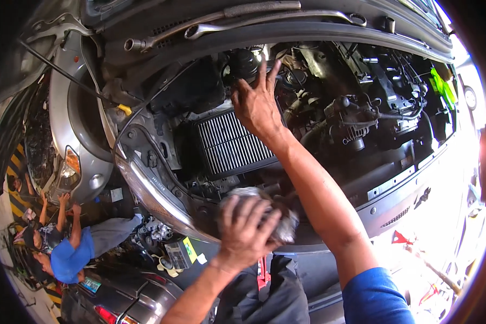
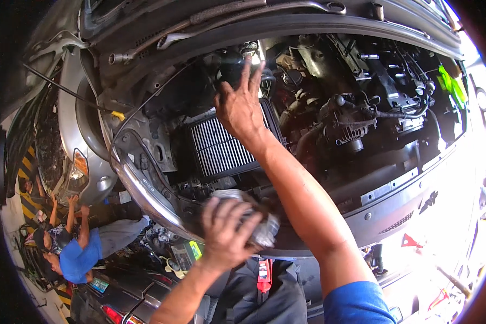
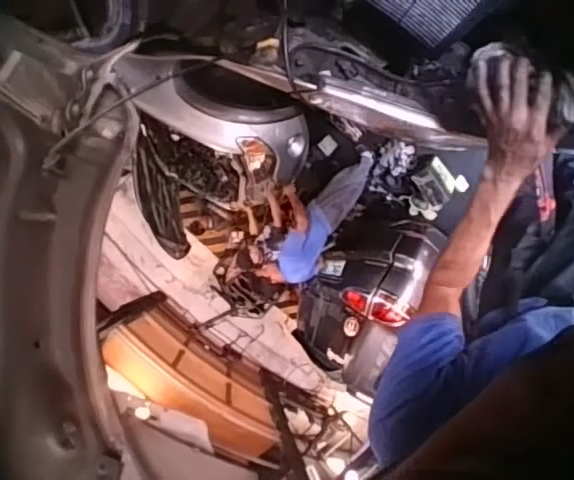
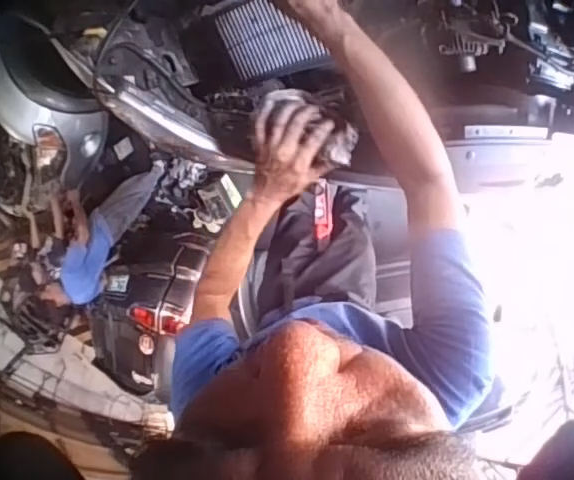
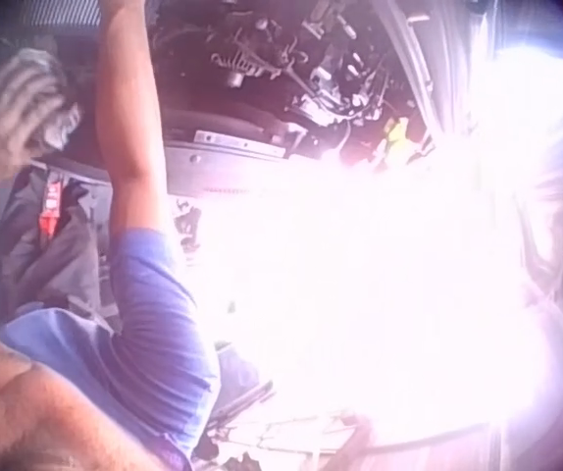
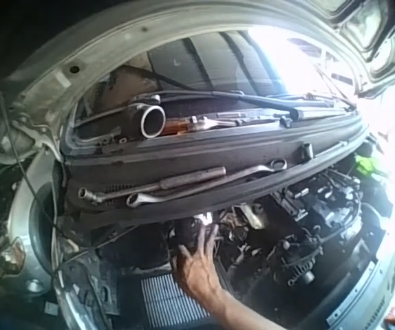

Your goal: Replacing or repairing components within a vehicle engine bay using hand tools.

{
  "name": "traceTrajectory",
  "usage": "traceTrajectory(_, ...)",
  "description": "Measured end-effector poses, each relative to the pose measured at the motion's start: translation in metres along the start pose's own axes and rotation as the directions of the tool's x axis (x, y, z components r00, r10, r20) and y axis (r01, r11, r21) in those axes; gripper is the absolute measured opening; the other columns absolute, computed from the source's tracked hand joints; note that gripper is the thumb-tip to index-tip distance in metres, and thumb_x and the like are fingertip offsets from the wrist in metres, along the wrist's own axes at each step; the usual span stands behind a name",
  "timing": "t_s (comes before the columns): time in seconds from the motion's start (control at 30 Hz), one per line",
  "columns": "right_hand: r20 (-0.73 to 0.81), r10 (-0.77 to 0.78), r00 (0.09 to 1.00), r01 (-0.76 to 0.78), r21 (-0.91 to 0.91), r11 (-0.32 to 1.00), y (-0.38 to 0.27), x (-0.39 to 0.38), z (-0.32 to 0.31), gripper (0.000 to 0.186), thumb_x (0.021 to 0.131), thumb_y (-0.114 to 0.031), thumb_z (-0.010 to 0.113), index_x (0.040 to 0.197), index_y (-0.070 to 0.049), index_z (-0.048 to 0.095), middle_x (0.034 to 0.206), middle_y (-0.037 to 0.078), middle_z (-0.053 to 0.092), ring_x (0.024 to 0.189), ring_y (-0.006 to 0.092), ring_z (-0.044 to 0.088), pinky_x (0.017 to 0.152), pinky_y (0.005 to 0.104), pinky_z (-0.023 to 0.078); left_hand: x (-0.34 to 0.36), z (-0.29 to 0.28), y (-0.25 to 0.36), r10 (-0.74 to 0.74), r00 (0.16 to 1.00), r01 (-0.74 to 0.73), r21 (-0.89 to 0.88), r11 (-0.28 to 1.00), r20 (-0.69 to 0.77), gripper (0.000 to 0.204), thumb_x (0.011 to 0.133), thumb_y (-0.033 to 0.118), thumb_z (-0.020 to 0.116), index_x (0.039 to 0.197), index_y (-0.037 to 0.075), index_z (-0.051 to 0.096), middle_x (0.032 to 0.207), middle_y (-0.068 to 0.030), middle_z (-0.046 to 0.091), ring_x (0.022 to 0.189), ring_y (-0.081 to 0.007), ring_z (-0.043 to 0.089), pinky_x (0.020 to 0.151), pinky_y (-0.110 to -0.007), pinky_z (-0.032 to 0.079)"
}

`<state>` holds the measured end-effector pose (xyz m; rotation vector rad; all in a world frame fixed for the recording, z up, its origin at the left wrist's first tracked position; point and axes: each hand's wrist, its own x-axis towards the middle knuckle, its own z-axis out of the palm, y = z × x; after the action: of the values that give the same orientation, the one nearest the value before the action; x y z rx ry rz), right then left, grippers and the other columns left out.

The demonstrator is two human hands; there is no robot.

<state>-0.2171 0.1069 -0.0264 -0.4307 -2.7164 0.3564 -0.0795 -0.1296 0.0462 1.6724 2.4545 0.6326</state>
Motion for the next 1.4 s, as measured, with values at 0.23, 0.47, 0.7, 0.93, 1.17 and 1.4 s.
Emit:
traceTrajectory(0.23, -0.173, 0.166, 0.971, -0.093, 0.367, 0.926, 0.019, -0.015, 0.008, 0.04, 0.099, -0.027, 0.061, 0.131, -0.002, 0.062, 0.147, 0.058, 0.006, 0.141, 0.0719, -0.003, 0.12, 0.0698, 0.012, 0.055, -0.008, -0.027, -0.152, 0.982, 0.079, -0.494, 0.866, -0.111, 0.043, 0.106, 0.034, 0.05, 0.132, 0.002, 0.061, 0.13, -0.0205, 0.062, 0.123, -0.0399, 0.059, 0.107, -0.046, 0.046)
traceTrajectory(0.47, -0.079, 0.032, 0.996, 0.008, 0.463, 0.887, 0.012, -0.004, -0.003, 0.049, 0.092, -0.012, 0.061, 0.138, 0.003, 0.054, 0.151, 0.054, 0.006, 0.145, 0.0634, 0.012, 0.122, 0.0547, 0.028, 0.19, 0.067, -0.175, -0.314, 0.943, 0.33, -0.193, 0.924, 0.109, 0.034, 0.088, 0.019, 0.068, 0.117, 0.001, 0.065, 0.113, -0.0294, 0.069, 0.109, -0.0445, 0.066, 0.092, -0.05, 0.054)
traceTrajectory(0.7, -0.176, 0.011, 0.984, 0.089, 0.553, 0.829, 0.03, -0.006, -0.011, 0.065, 0.086, 0.0, 0.056, 0.149, 0.002, 0.043, 0.149, 0.034, 0.045, 0.129, 0.0466, 0.054, 0.109, 0.0461, 0.047, 0.22, 0.146, -0.232, 0.043, 0.997, -0.064, -0.44, 0.896, -0.056, 0.041, 0.084, 0.022, 0.072, 0.119, 0.001, 0.066, 0.118, -0.0258, 0.069, 0.113, -0.0429, 0.065, 0.097, -0.05, 0.052)
traceTrajectory(0.93, 0.036, -0.127, 0.991, 0.129, -0.031, 0.991, 0.031, 0.001, -0.026, 0.04, 0.084, -0.006, 0.065, 0.12, -0.02, 0.074, 0.135, 0.017, 0.062, 0.138, 0.0437, 0.044, 0.109, 0.0514, 0.044, 0.22, 0.186, -0.277, 0.289, 0.957, -0.288, 0.063, 0.955, 0.007, 0.033, 0.089, 0.014, 0.052, 0.11, -0.005, 0.069, 0.111, -0.0266, 0.069, 0.105, -0.036, 0.067, 0.092, -0.046, 0.055)
traceTrajectory(1.17, -0.023, 0.276, 0.961, -0.247, 0.381, 0.891, 0.03, -0.003, -0.026, 0.057, 0.09, -0.017, 0.069, 0.141, -0.001, 0.049, 0.129, 0.033, 0.06, 0.112, 0.0498, 0.061, 0.092, 0.0532, 0.052, 0.24, 0.183, -0.245, -0.294, 0.903, 0.356, -0.165, 0.92, 0.313, 0.04, 0.088, 0.018, 0.055, 0.12, -0.003, 0.065, 0.126, -0.0223, 0.067, 0.12, -0.0385, 0.064, 0.1, -0.049, 0.052)
traceTrajectory(1.4, -0.056, 0.002, 0.998, 0.005, 0.119, 0.993, 0.038, -0.006, -0.005, 0.046, 0.081, -0.006, 0.064, 0.127, -0.007, 0.066, 0.117, 0.027, 0.067, 0.114, 0.0409, 0.062, 0.1, 0.0493, 0.048, 0.216, 0.161, -0.236, -0.133, 0.981, 0.189, -0.556, 0.81, 0.14, 0.046, 0.095, 0.037, 0.06, 0.131, 0.009, 0.066, 0.132, -0.0177, 0.067, 0.129, -0.0339, 0.058, 0.107, -0.046, 0.045)
